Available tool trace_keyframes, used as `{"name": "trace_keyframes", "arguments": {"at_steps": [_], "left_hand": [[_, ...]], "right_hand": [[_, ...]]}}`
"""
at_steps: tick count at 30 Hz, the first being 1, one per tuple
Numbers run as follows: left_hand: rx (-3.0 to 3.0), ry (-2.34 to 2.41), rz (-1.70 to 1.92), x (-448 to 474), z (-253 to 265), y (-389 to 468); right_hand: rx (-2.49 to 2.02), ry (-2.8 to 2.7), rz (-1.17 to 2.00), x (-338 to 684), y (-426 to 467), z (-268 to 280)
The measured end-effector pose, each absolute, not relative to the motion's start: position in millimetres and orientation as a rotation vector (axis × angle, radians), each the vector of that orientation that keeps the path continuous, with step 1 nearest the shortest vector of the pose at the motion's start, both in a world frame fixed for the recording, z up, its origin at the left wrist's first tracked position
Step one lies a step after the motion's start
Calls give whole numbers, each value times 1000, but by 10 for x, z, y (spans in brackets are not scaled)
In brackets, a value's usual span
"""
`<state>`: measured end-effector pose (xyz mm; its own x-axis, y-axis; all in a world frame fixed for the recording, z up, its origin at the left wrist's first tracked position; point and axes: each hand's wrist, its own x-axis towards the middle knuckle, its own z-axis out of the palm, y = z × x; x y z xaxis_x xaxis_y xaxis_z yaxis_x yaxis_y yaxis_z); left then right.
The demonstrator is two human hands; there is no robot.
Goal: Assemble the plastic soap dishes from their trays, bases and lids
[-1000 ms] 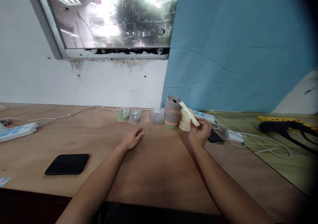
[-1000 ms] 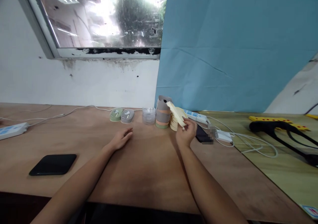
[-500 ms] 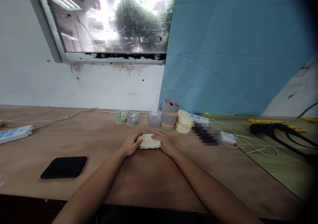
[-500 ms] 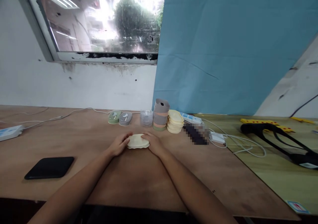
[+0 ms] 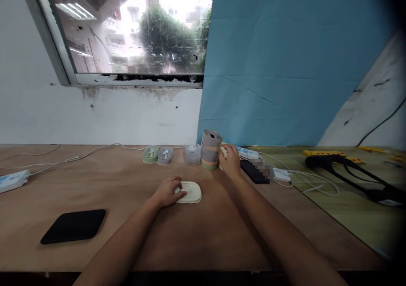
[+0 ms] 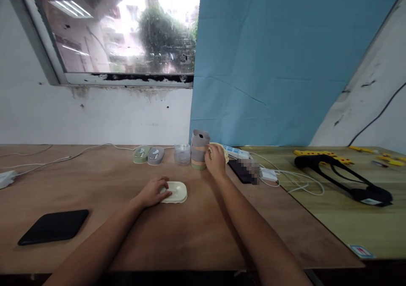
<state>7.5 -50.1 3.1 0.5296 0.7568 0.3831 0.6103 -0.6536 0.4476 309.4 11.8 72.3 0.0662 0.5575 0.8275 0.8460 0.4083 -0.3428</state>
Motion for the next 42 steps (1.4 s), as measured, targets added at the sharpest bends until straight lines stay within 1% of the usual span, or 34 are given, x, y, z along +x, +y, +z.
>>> {"name": "trace_keyframes", "arguments": {"at_steps": [2, 4, 9, 12, 16, 18, 21, 23, 27, 31, 34, 39, 42], "left_hand": [[2521, 1143, 820, 81, 30, -503], [2534, 1141, 822, 86, 33, -512], [2573, 1137, 796, 90, 6, -512], [2577, 1139, 795, 102, 1, -508], [2532, 1134, 841, 128, 53, -529], [2487, 1151, 931, 131, 80, -532], [2361, 1212, 1137, 111, 84, -506], [2256, 1231, 1239, 83, 65, -481], [2171, 1238, 1295, 41, 49, -454], [2106, 1274, 1471, 61, 89, -459], [1909, 1221, 1610, 88, 108, -467], [1630, 1150, 1604, 84, 114, -472], [1678, 1263, 1573, 50, 138, -480]], "right_hand": [[-1265, -1603, -428, 3124, 267, 896], [-1286, -1664, -443, 3149, 419, 999], [-1251, -1869, -317, 3214, 662, 985], [-1192, -1761, -291, 3232, 645, 966], [-1090, -1495, -355, 3111, 423, 971], [-1060, -1391, -331, 2973, 252, 900], [-1092, -1344, -240, 2735, -23, 623], [-1106, -1424, -149, 2595, -187, 374], [-1037, -1723, 14, 2388, -412, 28], [-1015, -1739, 70, 2294, -514, 7], [-992, -1735, 110, 2281, -537, 46], [-987, -1654, 148, 2273, -509, 66], [-967, -1674, 149, 2269, -482, 75]]}}
